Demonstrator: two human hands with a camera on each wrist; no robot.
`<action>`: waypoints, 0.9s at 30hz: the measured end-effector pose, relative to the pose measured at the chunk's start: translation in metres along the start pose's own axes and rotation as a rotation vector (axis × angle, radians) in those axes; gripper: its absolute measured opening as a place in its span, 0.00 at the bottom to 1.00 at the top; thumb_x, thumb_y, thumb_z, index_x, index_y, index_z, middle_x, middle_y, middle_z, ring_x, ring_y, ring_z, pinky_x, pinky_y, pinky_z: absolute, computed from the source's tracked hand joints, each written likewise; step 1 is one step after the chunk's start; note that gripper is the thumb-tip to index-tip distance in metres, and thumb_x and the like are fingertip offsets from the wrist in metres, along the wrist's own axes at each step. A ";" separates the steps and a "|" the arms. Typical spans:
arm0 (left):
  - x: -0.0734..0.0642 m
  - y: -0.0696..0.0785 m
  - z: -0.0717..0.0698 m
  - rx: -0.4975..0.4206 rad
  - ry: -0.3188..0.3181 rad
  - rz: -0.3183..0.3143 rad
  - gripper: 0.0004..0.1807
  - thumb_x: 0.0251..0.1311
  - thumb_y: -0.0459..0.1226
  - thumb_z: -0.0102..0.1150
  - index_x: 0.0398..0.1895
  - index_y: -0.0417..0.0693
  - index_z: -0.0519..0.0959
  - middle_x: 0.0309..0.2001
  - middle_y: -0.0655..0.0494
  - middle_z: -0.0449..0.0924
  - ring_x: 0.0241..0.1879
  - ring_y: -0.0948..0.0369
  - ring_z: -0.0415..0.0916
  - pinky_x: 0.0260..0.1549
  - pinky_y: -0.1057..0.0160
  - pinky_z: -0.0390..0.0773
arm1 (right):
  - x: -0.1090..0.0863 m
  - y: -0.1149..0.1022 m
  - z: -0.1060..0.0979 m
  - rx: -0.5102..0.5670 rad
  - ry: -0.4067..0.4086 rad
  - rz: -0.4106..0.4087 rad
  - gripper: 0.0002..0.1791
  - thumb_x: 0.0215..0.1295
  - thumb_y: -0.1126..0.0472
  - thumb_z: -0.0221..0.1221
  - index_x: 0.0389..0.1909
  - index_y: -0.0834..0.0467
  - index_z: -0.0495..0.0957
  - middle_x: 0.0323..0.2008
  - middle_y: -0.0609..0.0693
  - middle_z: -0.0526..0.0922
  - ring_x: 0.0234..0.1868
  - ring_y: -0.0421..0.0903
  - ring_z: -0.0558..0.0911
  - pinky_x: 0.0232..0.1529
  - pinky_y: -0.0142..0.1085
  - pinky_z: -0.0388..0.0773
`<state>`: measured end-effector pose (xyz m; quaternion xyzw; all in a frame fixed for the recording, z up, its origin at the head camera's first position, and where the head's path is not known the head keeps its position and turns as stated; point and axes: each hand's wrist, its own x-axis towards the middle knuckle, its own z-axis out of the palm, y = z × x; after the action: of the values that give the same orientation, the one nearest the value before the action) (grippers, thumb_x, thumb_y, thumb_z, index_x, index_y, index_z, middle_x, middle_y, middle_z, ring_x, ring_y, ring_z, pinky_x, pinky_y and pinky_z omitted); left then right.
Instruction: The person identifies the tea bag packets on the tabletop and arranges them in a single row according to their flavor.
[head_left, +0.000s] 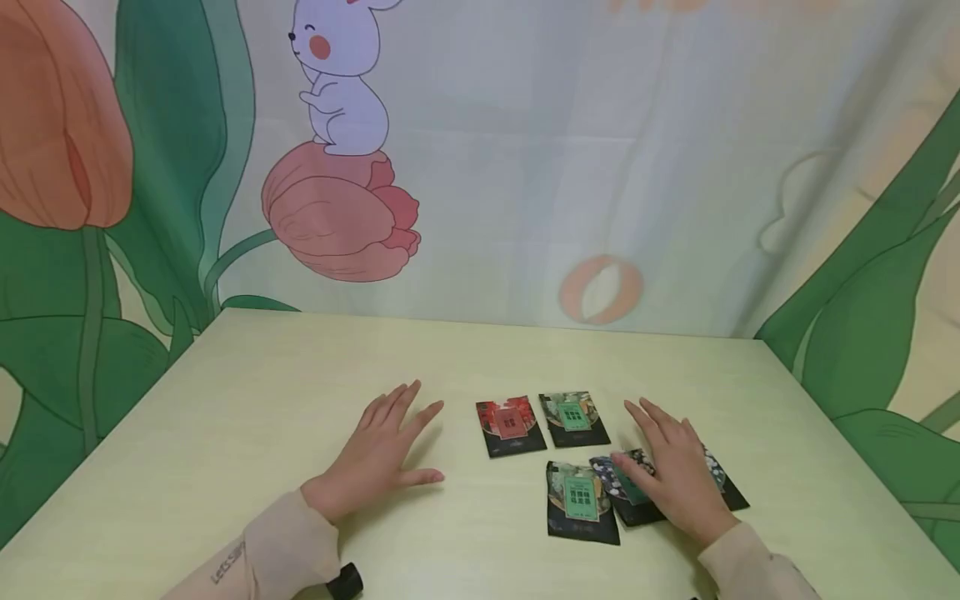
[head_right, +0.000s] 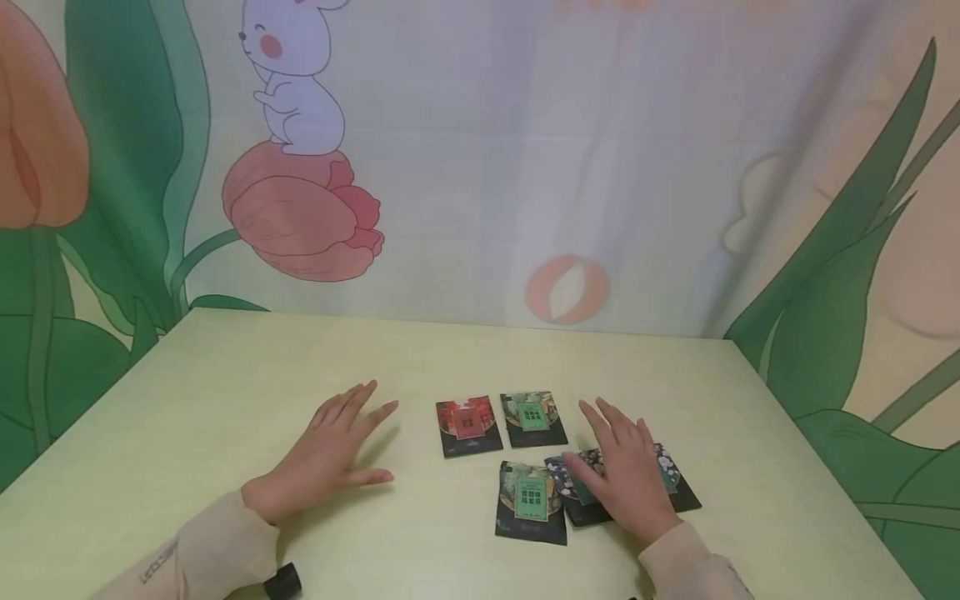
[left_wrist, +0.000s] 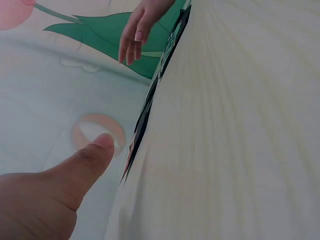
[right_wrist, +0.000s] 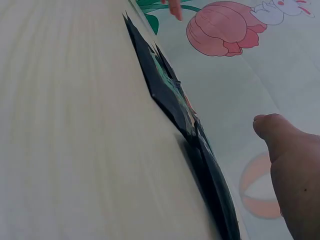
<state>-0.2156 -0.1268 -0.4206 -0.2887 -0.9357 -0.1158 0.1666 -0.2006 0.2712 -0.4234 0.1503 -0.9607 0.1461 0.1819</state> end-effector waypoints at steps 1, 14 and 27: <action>0.001 0.001 -0.001 0.006 0.017 0.003 0.49 0.46 0.63 0.65 0.70 0.52 0.63 0.72 0.38 0.55 0.71 0.42 0.55 0.68 0.42 0.57 | 0.001 -0.002 -0.001 0.006 0.010 -0.007 0.40 0.63 0.43 0.59 0.72 0.54 0.58 0.70 0.63 0.62 0.68 0.64 0.63 0.66 0.66 0.51; 0.024 0.024 -0.001 -0.073 0.122 0.017 0.41 0.46 0.56 0.70 0.62 0.48 0.71 0.62 0.43 0.69 0.60 0.46 0.69 0.58 0.46 0.70 | -0.004 -0.030 -0.004 0.080 0.023 -0.049 0.39 0.60 0.50 0.64 0.70 0.53 0.61 0.64 0.58 0.70 0.63 0.60 0.71 0.58 0.61 0.71; 0.043 0.038 0.014 -0.241 0.046 -0.067 0.38 0.46 0.54 0.71 0.60 0.48 0.73 0.58 0.47 0.72 0.60 0.49 0.68 0.63 0.46 0.66 | -0.017 -0.060 -0.002 0.099 -0.133 -0.024 0.32 0.60 0.45 0.63 0.64 0.51 0.71 0.59 0.50 0.77 0.59 0.52 0.76 0.56 0.52 0.77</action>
<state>-0.2303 -0.0700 -0.4126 -0.2728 -0.9200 -0.2393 0.1480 -0.1644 0.2216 -0.4148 0.1801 -0.9604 0.1808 0.1120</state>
